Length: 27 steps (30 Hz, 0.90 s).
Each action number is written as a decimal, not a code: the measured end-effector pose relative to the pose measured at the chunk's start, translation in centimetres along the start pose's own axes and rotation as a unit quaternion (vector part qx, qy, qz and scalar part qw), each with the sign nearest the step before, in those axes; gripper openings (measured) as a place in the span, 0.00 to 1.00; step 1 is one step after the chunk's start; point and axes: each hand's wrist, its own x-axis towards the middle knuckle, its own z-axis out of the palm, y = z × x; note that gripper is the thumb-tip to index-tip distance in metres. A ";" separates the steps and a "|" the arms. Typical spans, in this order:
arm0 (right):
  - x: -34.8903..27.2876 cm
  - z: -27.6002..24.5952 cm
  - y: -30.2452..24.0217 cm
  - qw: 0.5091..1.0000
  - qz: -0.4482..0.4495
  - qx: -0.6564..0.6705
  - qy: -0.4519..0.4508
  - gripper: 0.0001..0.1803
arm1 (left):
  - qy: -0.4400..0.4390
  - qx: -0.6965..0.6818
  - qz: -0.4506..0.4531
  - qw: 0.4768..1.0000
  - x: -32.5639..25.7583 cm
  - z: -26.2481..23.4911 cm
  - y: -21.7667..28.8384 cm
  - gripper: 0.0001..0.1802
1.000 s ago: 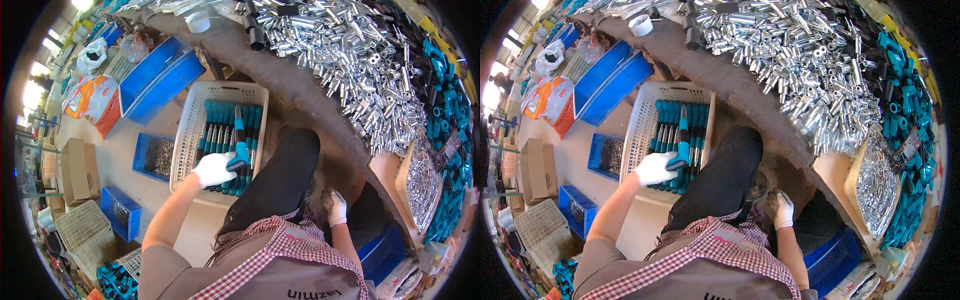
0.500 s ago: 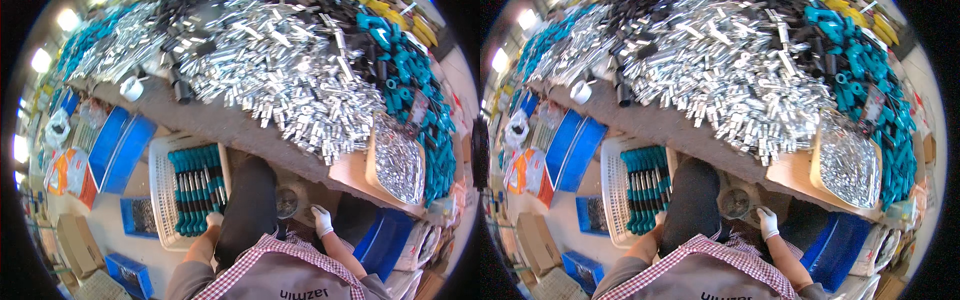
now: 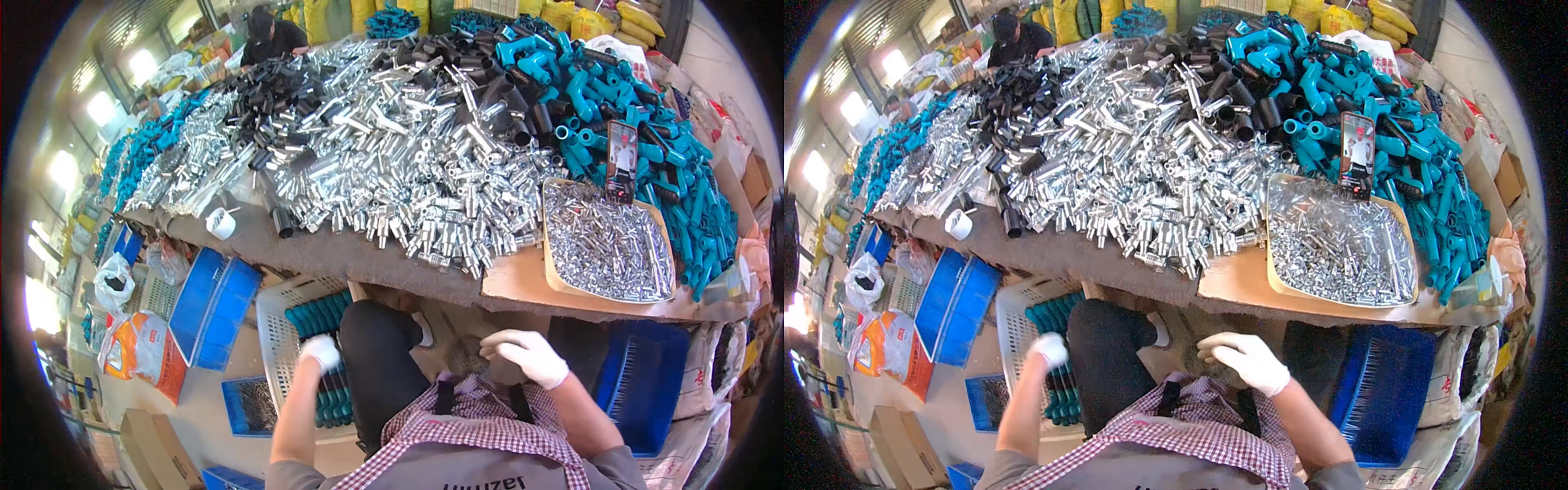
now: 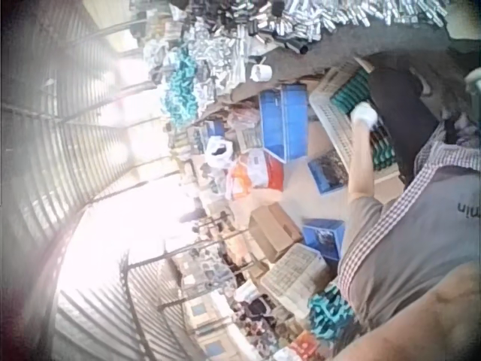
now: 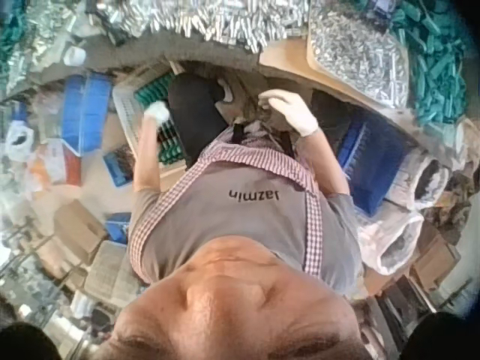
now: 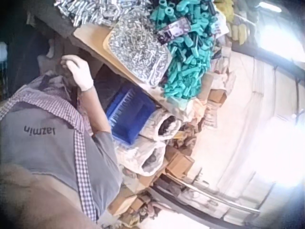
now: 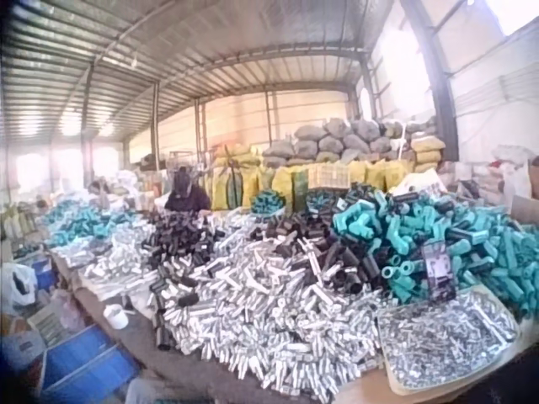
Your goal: Assembling metal tubes and plastic handles at a workbench in a factory environment.
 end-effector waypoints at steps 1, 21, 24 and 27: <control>-0.4 -0.7 -2.3 1.000 -0.025 -0.015 -0.007 0.16 | 0.072 -0.009 0.063 0.995 -3.1 -8.5 2.0 0.18; -2.3 -4.1 -9.0 0.849 -0.327 -0.330 0.252 0.11 | 0.366 -0.026 -0.017 0.930 6.7 -39.3 17.9 0.22; -2.1 -12.3 -10.5 0.707 -0.329 -0.497 0.381 0.12 | 0.396 -0.013 0.017 0.918 6.1 -38.8 14.9 0.20; -1.9 -21.1 -9.2 0.596 -0.142 -0.674 0.413 0.18 | 0.412 -0.070 0.070 0.906 1.6 -36.8 16.7 0.25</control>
